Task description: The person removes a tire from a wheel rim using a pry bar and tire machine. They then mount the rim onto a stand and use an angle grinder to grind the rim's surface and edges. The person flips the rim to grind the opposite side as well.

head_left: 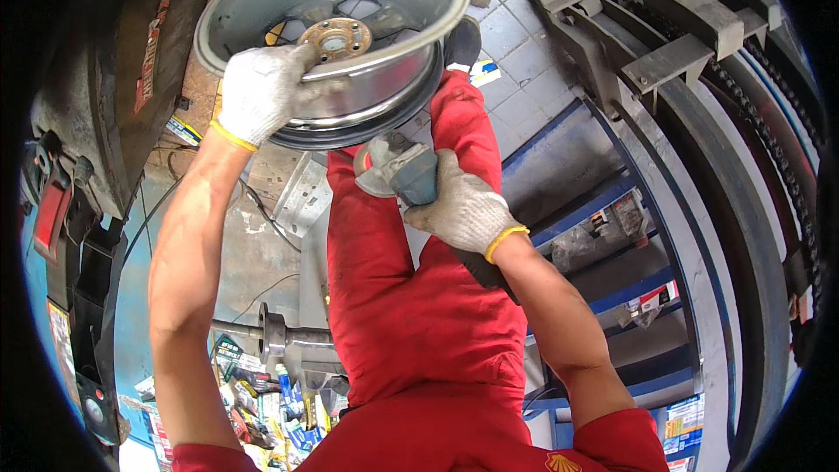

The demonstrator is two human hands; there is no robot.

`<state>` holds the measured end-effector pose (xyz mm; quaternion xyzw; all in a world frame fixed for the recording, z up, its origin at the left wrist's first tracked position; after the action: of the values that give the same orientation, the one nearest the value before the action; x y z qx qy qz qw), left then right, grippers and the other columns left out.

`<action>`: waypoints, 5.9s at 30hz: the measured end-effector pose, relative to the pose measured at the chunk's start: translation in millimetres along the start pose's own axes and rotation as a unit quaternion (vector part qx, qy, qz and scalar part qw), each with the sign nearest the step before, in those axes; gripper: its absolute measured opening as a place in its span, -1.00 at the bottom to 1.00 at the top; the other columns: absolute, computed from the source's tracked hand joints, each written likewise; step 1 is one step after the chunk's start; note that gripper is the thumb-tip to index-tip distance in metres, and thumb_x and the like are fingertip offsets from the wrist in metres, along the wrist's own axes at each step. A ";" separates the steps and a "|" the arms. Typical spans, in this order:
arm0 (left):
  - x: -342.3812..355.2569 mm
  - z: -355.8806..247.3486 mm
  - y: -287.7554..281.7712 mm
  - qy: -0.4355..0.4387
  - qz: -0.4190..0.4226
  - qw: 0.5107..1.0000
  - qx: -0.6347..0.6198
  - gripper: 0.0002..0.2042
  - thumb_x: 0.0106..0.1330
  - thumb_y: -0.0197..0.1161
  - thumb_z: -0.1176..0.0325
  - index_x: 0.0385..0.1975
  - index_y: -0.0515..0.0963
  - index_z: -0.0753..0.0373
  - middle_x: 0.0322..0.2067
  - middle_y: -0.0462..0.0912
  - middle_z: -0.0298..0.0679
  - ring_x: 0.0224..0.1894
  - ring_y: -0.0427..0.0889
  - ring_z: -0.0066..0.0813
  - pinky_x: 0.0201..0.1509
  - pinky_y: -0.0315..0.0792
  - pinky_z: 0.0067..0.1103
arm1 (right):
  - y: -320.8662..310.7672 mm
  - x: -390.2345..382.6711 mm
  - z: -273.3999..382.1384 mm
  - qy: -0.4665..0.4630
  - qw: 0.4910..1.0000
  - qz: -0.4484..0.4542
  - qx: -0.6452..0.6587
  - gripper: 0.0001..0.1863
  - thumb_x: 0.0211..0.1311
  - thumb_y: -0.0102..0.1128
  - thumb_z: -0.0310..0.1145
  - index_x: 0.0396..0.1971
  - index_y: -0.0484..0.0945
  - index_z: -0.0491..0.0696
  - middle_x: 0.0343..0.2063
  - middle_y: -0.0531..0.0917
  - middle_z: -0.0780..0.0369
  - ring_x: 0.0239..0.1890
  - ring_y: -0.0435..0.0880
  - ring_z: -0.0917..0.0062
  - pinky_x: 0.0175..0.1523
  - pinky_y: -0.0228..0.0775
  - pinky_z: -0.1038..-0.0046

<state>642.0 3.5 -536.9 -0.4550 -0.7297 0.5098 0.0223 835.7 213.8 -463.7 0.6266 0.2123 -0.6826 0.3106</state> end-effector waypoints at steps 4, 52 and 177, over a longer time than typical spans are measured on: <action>-5.8 -4.4 4.9 0.018 0.001 1.000 -0.003 -0.50 0.27 0.59 -0.20 -0.31 0.74 0.20 -0.49 0.75 -0.08 -0.40 0.80 0.00 -0.27 0.64 -0.20 | -3.9 6.4 10.1 0.000 1.000 0.002 -0.001 -0.04 0.17 0.62 0.04 0.33 0.30 -0.27 -0.01 0.79 -0.30 0.13 0.81 -0.19 0.19 0.64 -0.03; -8.3 41.4 -20.1 -0.028 0.059 0.998 -0.010 -0.46 0.13 0.72 -0.14 -0.50 0.63 0.23 -0.53 0.67 -0.08 -0.45 0.72 -0.02 -0.30 0.56 -0.23 | -77.3 88.6 -32.2 0.036 0.996 -0.009 -0.077 0.14 -0.03 0.65 0.08 0.45 0.38 -0.33 0.17 0.77 -0.20 0.26 0.80 0.01 0.32 0.64 0.13; -406.2 351.8 455.3 -0.776 -0.222 0.433 -0.402 -0.13 0.24 0.60 -0.17 0.41 0.54 0.35 0.23 0.79 0.18 0.30 0.77 0.19 0.37 0.60 -0.09 | -4.9 155.2 299.7 -0.393 0.643 -0.332 -0.568 -0.12 0.42 0.27 0.13 0.61 0.42 -0.08 0.60 0.38 -0.14 0.64 0.20 -0.30 0.73 -0.31 -0.39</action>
<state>996.9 -500.1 -878.3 0.3518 -0.6393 0.2749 -0.6261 612.1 -10.7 -580.0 -0.1124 0.6102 -0.6674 0.4117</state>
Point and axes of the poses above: each hand's wrist, its own x-axis towards the middle knuckle, its own y-axis out of the palm, z = x × y, the point moved 7 cm from there along x, towards the middle knuckle
